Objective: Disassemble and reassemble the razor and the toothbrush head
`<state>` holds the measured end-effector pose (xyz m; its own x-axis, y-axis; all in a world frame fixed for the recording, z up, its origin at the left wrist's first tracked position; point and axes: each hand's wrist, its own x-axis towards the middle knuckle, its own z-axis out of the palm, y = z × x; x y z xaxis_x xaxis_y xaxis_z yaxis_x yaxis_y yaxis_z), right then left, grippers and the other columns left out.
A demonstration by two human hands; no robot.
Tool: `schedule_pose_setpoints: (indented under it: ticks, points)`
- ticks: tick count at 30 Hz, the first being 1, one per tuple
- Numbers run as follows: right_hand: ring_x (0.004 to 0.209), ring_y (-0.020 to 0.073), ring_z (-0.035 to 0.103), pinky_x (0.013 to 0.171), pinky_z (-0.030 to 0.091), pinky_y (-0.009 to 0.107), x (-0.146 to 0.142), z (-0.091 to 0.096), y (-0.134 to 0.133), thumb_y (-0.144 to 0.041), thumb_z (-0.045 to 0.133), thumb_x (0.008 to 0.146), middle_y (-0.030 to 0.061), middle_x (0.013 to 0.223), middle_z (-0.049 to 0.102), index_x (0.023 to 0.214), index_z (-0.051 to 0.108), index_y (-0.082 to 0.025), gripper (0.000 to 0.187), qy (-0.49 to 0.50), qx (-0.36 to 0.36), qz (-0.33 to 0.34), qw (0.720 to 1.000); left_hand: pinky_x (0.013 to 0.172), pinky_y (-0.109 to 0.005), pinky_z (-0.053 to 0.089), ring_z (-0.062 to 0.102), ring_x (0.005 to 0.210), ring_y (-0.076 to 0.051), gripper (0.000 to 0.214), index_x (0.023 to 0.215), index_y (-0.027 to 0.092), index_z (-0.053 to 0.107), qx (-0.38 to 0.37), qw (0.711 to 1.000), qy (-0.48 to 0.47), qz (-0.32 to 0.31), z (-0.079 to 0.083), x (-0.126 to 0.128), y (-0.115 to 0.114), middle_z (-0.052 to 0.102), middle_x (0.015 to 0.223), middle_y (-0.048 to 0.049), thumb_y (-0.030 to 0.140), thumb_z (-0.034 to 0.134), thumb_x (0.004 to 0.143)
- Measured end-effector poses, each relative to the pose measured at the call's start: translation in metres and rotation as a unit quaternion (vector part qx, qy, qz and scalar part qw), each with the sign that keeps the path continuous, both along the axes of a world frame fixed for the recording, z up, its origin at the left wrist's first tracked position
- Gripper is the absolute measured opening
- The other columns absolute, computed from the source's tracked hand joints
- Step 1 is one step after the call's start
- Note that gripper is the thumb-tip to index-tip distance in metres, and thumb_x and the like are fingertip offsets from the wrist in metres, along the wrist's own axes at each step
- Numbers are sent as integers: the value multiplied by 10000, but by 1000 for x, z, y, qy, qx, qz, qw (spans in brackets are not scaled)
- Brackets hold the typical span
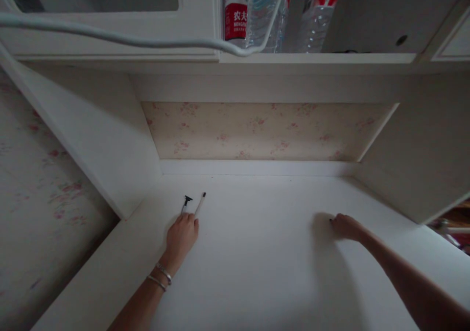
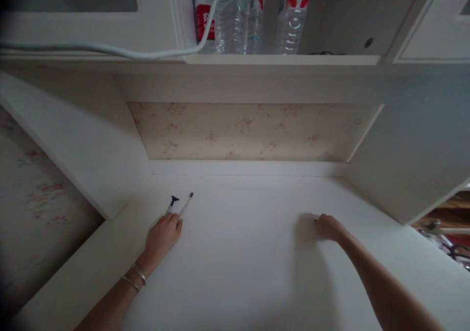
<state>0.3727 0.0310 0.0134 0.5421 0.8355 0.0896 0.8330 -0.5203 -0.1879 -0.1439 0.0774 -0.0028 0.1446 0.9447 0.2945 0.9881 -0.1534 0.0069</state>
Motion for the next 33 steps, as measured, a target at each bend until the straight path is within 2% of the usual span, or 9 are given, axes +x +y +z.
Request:
schedule_pose_setpoints:
  ticks: [3,6,14,17,20,22,25,30,33]
  points:
    - [973,201,594,822,509,390,-26,0,9,-297,544,907,96,1179,569,1154,559,-165,280,22,-81,67,994,709,-292,444,607,864,-217,275,945,149,620,-2,1000,-10,10,-5,3,1,648,937,-109,251,369,898]
    - [991,186,586,831,500,346,-75,-1,24,-288,531,915,81,1195,567,1112,588,-229,214,31,-104,124,986,689,-282,449,619,855,-209,272,1030,163,597,0,1000,-22,18,-7,7,0,651,969,-102,234,370,898]
    - [979,210,594,815,511,407,-277,-10,73,-302,549,903,80,1176,569,1173,544,-170,301,96,-60,306,945,652,-270,449,636,805,-199,306,1067,189,608,11,999,-35,36,-11,6,-2,658,978,-105,268,358,910]
    - [974,207,595,817,511,406,-343,-10,85,-302,545,905,85,1177,569,1170,546,-165,298,129,-55,336,931,656,-267,451,641,801,-197,315,1085,194,605,19,999,-34,36,-13,3,-2,662,974,-101,259,352,910]
    - [974,207,595,817,510,407,-390,-9,95,-302,547,904,86,1175,570,1169,546,-163,299,161,-54,342,924,681,-286,457,643,806,-208,314,1094,185,599,21,999,-41,28,-15,-1,-2,665,987,-106,243,359,901]
    - [975,209,595,818,509,406,-408,-9,102,-301,552,902,89,1173,571,1168,547,-157,303,179,-53,330,925,724,-302,456,636,839,-222,306,1071,179,606,21,999,-45,15,-14,-3,-2,670,977,-113,236,361,897]
    - [972,208,597,815,511,403,-419,-11,110,-302,554,901,89,1167,573,1166,548,-155,303,202,-51,304,930,777,-322,446,619,887,-239,302,1040,176,619,14,998,-51,17,-13,-5,-1,673,970,-126,231,360,894]
    - [966,201,598,812,513,400,-408,-13,109,-306,549,904,80,1164,575,1157,552,-169,287,230,-28,286,930,804,-323,438,602,916,-239,296,1054,191,614,18,998,-50,26,-12,-6,-1,667,997,-110,240,374,888]
    - [919,190,617,811,492,352,-393,-14,94,-322,523,913,68,1064,640,1033,625,-160,226,244,2,295,924,778,-315,439,602,894,-235,293,1019,205,620,26,998,-42,37,-10,-8,-1,659,973,-105,258,359,897]
